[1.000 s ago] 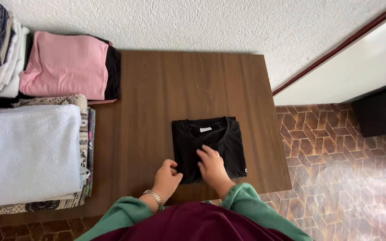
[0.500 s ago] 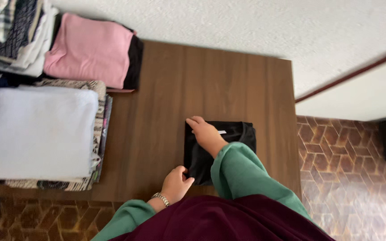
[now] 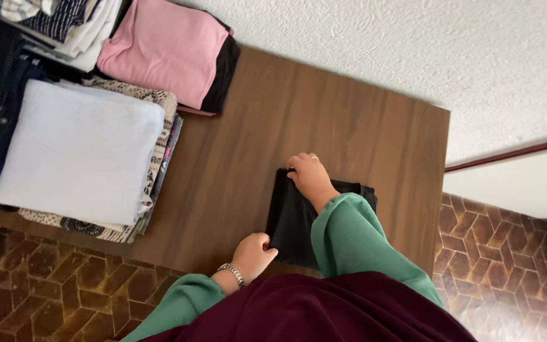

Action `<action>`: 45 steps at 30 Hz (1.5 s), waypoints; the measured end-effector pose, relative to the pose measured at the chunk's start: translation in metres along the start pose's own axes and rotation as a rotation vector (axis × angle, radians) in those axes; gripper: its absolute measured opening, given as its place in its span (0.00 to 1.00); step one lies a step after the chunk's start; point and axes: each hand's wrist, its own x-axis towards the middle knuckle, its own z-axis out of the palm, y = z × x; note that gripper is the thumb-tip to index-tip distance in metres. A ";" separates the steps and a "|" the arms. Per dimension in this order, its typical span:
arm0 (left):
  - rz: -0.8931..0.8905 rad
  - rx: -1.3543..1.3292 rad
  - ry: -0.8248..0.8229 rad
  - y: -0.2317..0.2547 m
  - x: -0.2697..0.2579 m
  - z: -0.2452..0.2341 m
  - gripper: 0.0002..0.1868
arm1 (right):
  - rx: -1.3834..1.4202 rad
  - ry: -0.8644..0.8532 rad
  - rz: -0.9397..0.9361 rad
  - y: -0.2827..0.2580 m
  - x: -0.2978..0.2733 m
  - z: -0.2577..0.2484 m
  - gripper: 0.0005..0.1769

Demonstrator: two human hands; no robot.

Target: The person folds a light green shirt and places it on a stack of folded items, then picks up a black shirt from a bed, spreads it on a table, and folds it.

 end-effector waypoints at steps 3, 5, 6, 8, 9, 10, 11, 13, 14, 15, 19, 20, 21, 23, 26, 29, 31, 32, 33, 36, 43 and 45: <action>-0.072 -0.217 -0.052 0.009 -0.017 -0.014 0.18 | -0.079 -0.037 0.025 -0.010 0.003 -0.006 0.07; -0.079 -0.372 -0.042 0.001 -0.020 -0.014 0.12 | -0.101 -0.172 0.083 -0.017 0.007 -0.011 0.09; -0.086 -0.377 -0.038 0.001 -0.020 -0.013 0.12 | -0.100 -0.179 0.076 -0.014 0.007 -0.009 0.09; -0.038 -0.322 -0.023 -0.002 -0.021 -0.011 0.10 | -0.090 -0.107 0.037 -0.010 0.008 -0.004 0.11; -0.045 -0.328 -0.019 0.001 -0.024 -0.015 0.10 | -0.090 -0.114 0.030 -0.004 0.007 0.002 0.11; -0.069 -0.315 -0.033 0.005 -0.024 -0.020 0.09 | -0.056 -0.064 0.006 0.001 0.010 0.006 0.12; -0.092 -0.303 -0.048 0.008 -0.024 -0.025 0.14 | -0.022 -0.015 -0.018 0.007 0.012 0.010 0.13; -0.069 -0.382 -0.049 0.009 -0.024 -0.031 0.14 | 0.038 -0.046 -0.020 0.003 0.012 -0.004 0.08; -0.045 -0.457 -0.058 0.009 -0.025 -0.032 0.25 | 0.099 -0.076 -0.015 0.002 0.010 -0.011 0.07; -0.049 -0.461 -0.056 0.005 -0.022 -0.029 0.25 | 0.099 -0.081 -0.019 0.002 0.012 -0.012 0.07; -0.051 -0.372 -0.104 0.009 -0.020 -0.028 0.21 | 0.032 -0.178 -0.224 -0.005 0.017 -0.018 0.18; -0.102 -0.388 -0.119 0.014 -0.023 -0.032 0.18 | -0.049 -0.235 -0.242 -0.009 0.018 -0.019 0.20; -0.101 -0.388 -0.119 0.002 -0.011 -0.017 0.18 | -0.050 -0.235 -0.242 -0.007 0.020 -0.013 0.20; -0.053 -0.258 -0.014 -0.024 0.012 0.011 0.08 | -0.281 -0.234 -0.380 -0.005 0.023 0.000 0.21; -0.018 -0.205 0.049 0.011 -0.022 -0.028 0.11 | -0.220 -0.217 -0.383 -0.007 0.022 0.005 0.06; 0.144 0.160 0.191 -0.025 -0.002 0.008 0.08 | -0.078 -0.195 -0.289 -0.021 0.020 -0.003 0.06; 0.072 0.168 0.178 -0.030 0.001 0.008 0.07 | -0.097 -0.151 -0.312 -0.031 0.015 0.000 0.04; 0.003 0.178 0.166 -0.032 0.003 0.008 0.07 | -0.116 -0.103 -0.334 -0.036 0.013 0.001 0.03; 0.003 0.177 0.166 -0.025 0.005 0.003 0.07 | -0.117 -0.104 -0.334 -0.032 0.012 0.011 0.03; -0.086 0.182 0.077 -0.013 0.004 -0.013 0.07 | -0.268 0.087 -0.286 -0.032 0.003 0.025 0.11; -0.182 0.074 0.063 -0.025 -0.009 -0.044 0.05 | -0.086 0.262 -0.205 -0.080 -0.099 -0.024 0.21; -0.163 0.082 0.089 -0.032 -0.009 -0.050 0.05 | -0.096 0.147 -0.155 -0.090 -0.129 -0.014 0.24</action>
